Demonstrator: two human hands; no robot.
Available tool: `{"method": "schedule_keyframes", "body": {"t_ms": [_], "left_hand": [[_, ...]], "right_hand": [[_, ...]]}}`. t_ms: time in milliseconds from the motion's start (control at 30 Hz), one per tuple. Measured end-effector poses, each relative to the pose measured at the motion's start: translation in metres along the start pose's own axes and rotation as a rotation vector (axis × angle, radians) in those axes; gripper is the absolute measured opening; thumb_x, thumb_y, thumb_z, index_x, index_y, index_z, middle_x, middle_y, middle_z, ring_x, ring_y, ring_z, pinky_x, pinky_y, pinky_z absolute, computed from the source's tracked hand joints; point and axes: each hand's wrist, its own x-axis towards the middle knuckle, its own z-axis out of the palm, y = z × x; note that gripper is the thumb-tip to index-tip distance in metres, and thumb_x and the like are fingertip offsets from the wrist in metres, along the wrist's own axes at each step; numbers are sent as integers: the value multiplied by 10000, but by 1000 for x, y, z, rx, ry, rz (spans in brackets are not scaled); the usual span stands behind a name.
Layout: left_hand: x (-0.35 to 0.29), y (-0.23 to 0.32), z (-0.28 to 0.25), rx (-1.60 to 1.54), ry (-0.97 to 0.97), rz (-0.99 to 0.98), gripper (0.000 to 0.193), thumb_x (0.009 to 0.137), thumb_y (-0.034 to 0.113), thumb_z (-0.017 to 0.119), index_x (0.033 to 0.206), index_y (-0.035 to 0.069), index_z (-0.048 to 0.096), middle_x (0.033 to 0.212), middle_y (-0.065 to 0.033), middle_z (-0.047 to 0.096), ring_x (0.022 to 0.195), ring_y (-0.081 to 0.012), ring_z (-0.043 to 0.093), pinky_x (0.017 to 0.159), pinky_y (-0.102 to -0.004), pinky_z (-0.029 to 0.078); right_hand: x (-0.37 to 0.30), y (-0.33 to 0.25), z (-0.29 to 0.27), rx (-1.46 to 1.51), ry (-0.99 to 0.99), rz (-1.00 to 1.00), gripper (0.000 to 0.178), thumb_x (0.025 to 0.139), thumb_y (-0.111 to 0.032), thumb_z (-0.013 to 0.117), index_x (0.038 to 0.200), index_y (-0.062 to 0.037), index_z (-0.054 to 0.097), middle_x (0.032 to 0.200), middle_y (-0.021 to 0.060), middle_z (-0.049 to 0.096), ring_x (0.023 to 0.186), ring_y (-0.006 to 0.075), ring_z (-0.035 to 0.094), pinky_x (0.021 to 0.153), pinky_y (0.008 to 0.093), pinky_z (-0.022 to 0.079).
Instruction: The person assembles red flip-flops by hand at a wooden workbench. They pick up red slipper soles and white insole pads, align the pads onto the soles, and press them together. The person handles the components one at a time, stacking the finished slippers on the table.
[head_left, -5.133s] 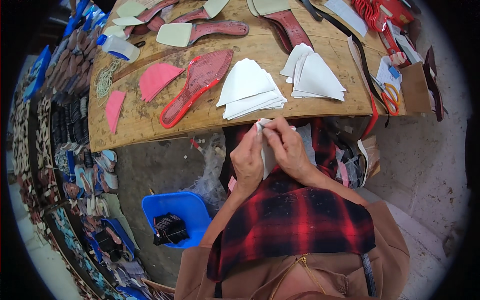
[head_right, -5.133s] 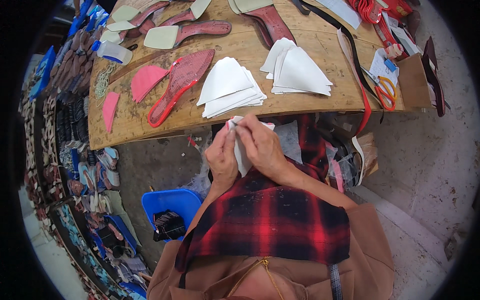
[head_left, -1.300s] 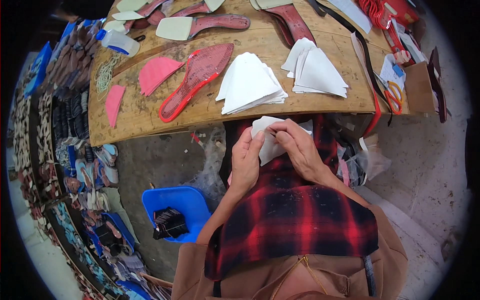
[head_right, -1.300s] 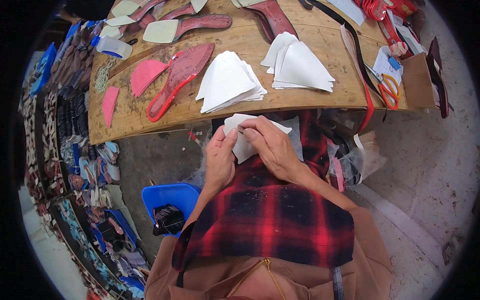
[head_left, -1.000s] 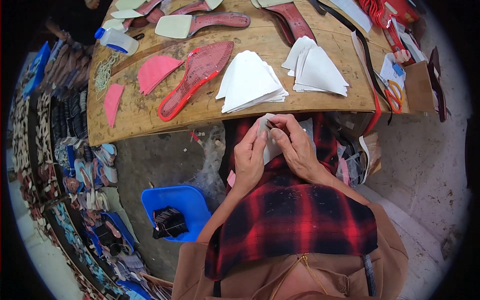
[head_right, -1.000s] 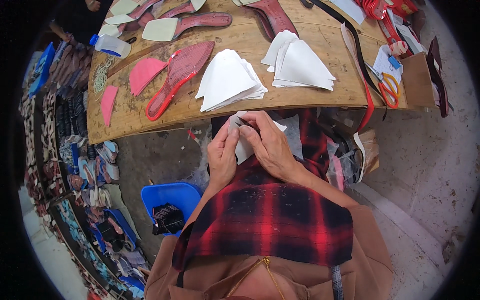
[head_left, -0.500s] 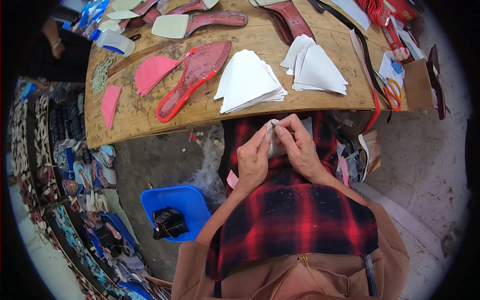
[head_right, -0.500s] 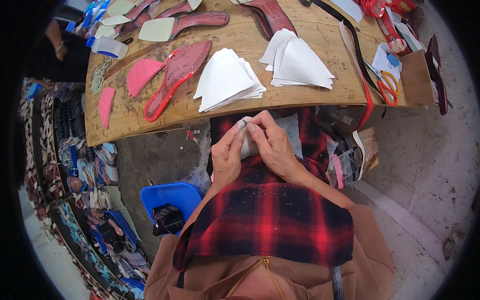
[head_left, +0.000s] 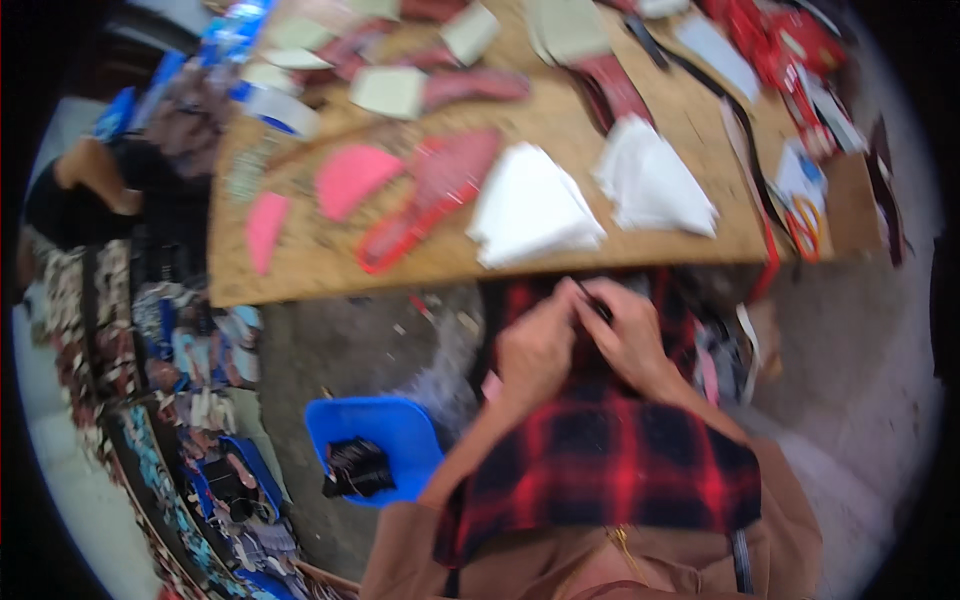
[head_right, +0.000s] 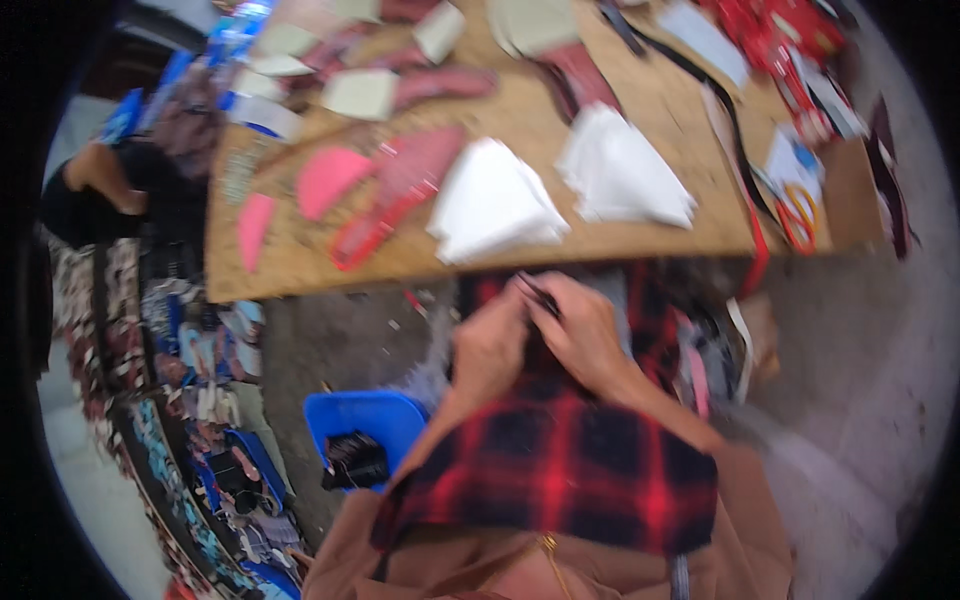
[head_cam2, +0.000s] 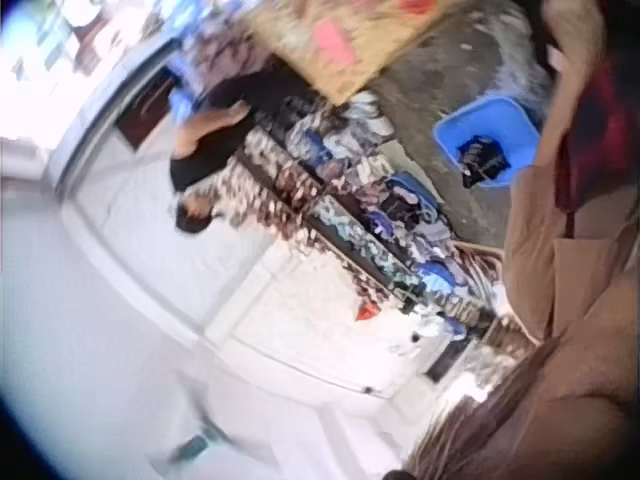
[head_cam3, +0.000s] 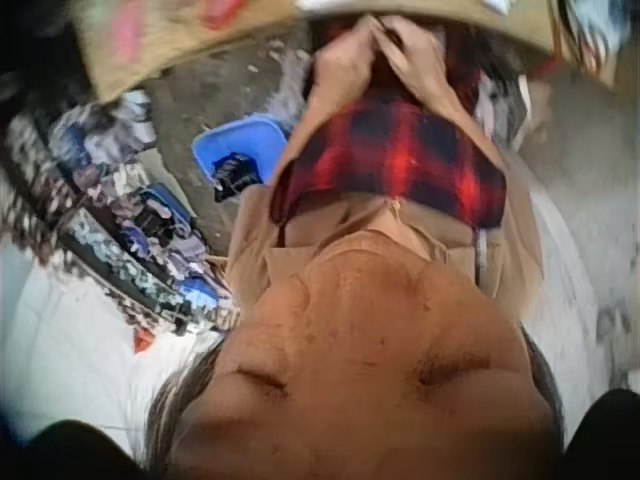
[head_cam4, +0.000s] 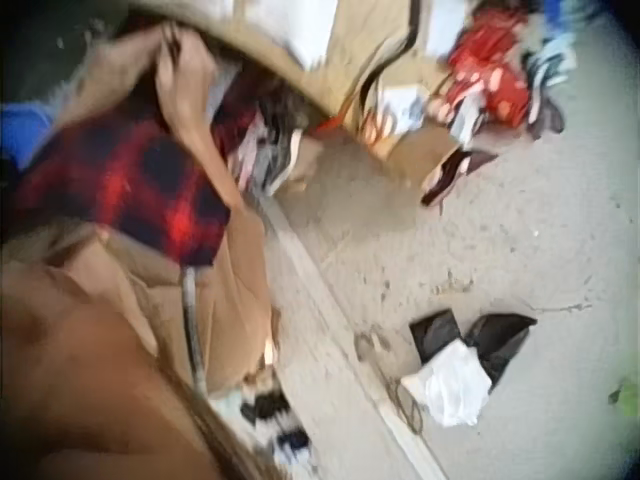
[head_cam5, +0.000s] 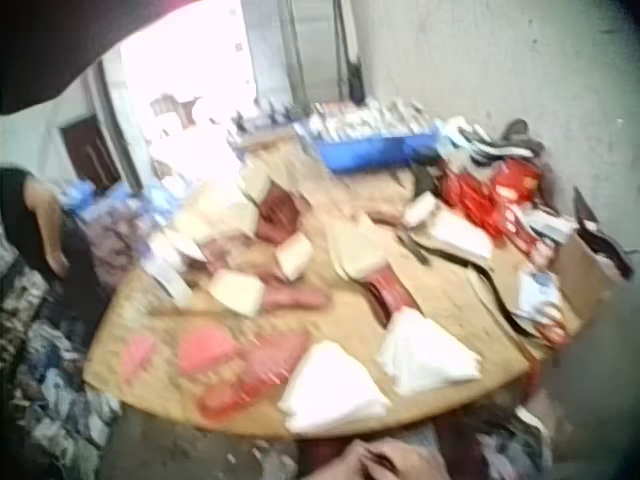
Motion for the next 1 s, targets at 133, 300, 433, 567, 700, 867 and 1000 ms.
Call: {"method": "schedule_keyframes", "body": {"t_ms": [133,300,433,567,700,867,1000], "left_hand": [[2,6,-12,-77,-45,-27,314,886,46,574,1192,-18,602,1130,-195,644,1009,-335,647,831,-403,534],[0,2,-4,-777,-76,-405,286,950,64,538,1205,-43,613,1065,-80,662,974,-163,619,874,-283,472],[5,5,-5,-863,-118,-590,248,956,85,545,1148,-37,644,1000,-44,667,930,-93,598,832,-237,468],[6,-1,3,-1130,-20,-671,214,963,120,556,1096,-20,647,1012,-36,670,888,-81,613,784,-216,481],[10,0,9,-1328,68,-777,236,968,137,567,1135,-23,619,1022,-44,664,897,-98,620,782,-229,493],[14,18,10,-731,97,-485,229,985,119,553,1159,-21,607,973,-49,676,857,-87,621,763,-236,490],[15,28,5,-625,-23,-396,233,985,112,547,1170,-18,605,851,-77,683,815,-70,612,720,-250,503]], "right_hand": [[5,-6,-4,104,-27,87,70,856,-51,624,898,5,621,777,110,623,681,159,582,624,299,459],[2,-3,-2,225,23,43,60,826,-20,628,843,12,580,724,90,551,619,155,524,582,295,424],[0,1,-4,144,30,-65,169,731,-5,655,890,12,599,761,151,566,644,294,593,581,359,460],[-4,8,-9,29,-9,-368,315,636,4,701,930,-16,589,791,133,563,646,311,598,569,385,479],[-8,13,-12,36,39,-361,308,619,13,698,902,-13,576,763,128,551,631,309,589,566,376,479],[-12,27,-8,394,31,-2,169,792,-106,695,871,-31,565,739,92,576,566,180,570,502,299,442],[-1,6,-16,818,-126,492,266,923,-280,646,828,-56,539,682,26,591,463,54,473,417,200,351]]}}
